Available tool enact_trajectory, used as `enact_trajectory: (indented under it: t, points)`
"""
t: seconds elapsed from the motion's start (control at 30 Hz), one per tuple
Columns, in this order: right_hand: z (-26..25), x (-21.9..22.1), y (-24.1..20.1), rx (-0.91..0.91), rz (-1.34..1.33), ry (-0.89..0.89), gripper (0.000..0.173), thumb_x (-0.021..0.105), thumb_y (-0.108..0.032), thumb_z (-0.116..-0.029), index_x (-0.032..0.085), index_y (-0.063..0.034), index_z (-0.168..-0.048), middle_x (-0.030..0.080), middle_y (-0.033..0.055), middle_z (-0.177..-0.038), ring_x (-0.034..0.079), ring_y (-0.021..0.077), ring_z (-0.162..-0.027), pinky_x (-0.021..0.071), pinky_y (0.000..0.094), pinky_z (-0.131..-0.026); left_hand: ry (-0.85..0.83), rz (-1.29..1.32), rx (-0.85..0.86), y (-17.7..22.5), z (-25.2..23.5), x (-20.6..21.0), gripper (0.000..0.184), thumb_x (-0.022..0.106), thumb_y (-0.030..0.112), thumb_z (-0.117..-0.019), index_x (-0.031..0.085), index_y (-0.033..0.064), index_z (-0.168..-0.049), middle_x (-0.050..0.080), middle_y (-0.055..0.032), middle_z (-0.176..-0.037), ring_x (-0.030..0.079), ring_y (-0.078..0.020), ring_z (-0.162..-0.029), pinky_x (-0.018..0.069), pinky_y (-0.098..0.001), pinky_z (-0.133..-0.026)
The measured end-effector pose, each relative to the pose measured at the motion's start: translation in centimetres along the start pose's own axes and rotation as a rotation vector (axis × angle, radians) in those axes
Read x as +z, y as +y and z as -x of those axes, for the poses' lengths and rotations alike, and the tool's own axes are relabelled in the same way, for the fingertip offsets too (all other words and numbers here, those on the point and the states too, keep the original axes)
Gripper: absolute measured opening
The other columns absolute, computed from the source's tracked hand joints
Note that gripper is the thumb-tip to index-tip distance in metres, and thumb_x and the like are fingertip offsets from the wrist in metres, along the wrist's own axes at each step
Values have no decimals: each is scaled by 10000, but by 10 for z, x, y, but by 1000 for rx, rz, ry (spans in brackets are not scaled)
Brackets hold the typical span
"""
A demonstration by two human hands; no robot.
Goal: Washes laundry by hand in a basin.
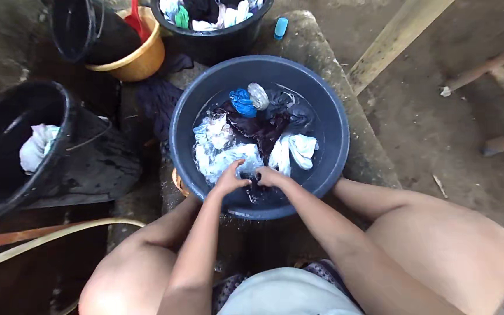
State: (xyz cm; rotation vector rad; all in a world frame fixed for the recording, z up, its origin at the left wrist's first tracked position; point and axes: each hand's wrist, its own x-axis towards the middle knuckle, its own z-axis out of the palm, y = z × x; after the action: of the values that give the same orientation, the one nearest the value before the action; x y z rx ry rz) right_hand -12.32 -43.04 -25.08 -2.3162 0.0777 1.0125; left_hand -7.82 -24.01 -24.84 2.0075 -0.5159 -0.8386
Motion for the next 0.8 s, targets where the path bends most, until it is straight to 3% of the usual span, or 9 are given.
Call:
enact_trajectory:
  t: [0.1,0.2,0.27,0.37,0.43,0.53,0.63,0.7,0.8]
  points:
    - [62,-42,-23,-295,-226,95,268,674,-39,-951,646,84,-1187,638,276,-1222,610,363,-1162,458,538,-1038,-108,172,130,4,5,24,1041,881,98,-748,269,-25,-1581,440,-224,-1555,434,-268,-1446,359,-418,-1205]
    - [98,-48,7,-479,-706,309,195,658,-6,-879,643,26,-1070,654,125,-1065,630,183,-954,550,390,-867,96,202,64,38,12,43,846,863,53,-758,438,-20,-1485,621,-237,-1338,622,-306,-1232,499,-465,-1080]
    - [100,-32,36,-372,-1166,445,177,550,-13,-943,572,-39,-1116,633,60,-993,625,139,-858,565,351,-789,282,91,-27,72,13,47,702,851,68,-769,534,15,-1393,670,-247,-1202,665,-382,-1101,536,-570,-962]
    - [87,-1,39,-92,-1668,504,430,335,-430,-1110,517,-132,-1359,631,119,-1154,649,236,-947,573,414,-774,431,-70,-47,125,11,57,602,841,82,-779,586,36,-1323,670,-256,-1202,656,-437,-1103,512,-654,-939]
    - [85,13,21,-125,-1764,345,822,126,-734,-1014,342,-164,-1566,508,194,-1461,554,359,-1264,502,587,-961,474,-122,50,142,3,73,572,842,54,-768,598,21,-1285,671,-218,-1232,635,-389,-1180,368,-662,-1129]
    - [74,20,11,-298,-1932,359,948,100,-858,-916,473,-183,-1468,643,117,-1316,630,264,-1171,553,478,-931,487,-137,246,142,0,92,545,863,34,-739,614,-12,-1222,678,-206,-1214,619,-373,-1216,226,-677,-1205]
    - [66,10,33,-431,-1936,458,694,286,-718,-1011,544,-142,-1302,691,55,-1114,670,179,-1018,580,384,-853,404,-192,306,132,17,86,548,895,39,-689,655,-21,-1178,655,-233,-1224,540,-430,-1281,191,-685,-1201]
    - [66,1,39,-401,-1869,488,402,485,-445,-1063,516,-131,-1311,682,66,-1087,674,185,-973,590,401,-834,346,-197,336,115,30,73,509,927,136,-690,678,-2,-1112,633,-228,-1267,498,-421,-1321,307,-615,-1172]
    - [70,-8,26,-371,-1682,431,660,683,-190,-935,341,-192,-1500,651,90,-1160,667,196,-967,594,428,-817,263,339,243,80,45,61,679,847,179,-782,499,-77,-1307,374,-245,-1550,411,-330,-1426,453,-496,-1096]
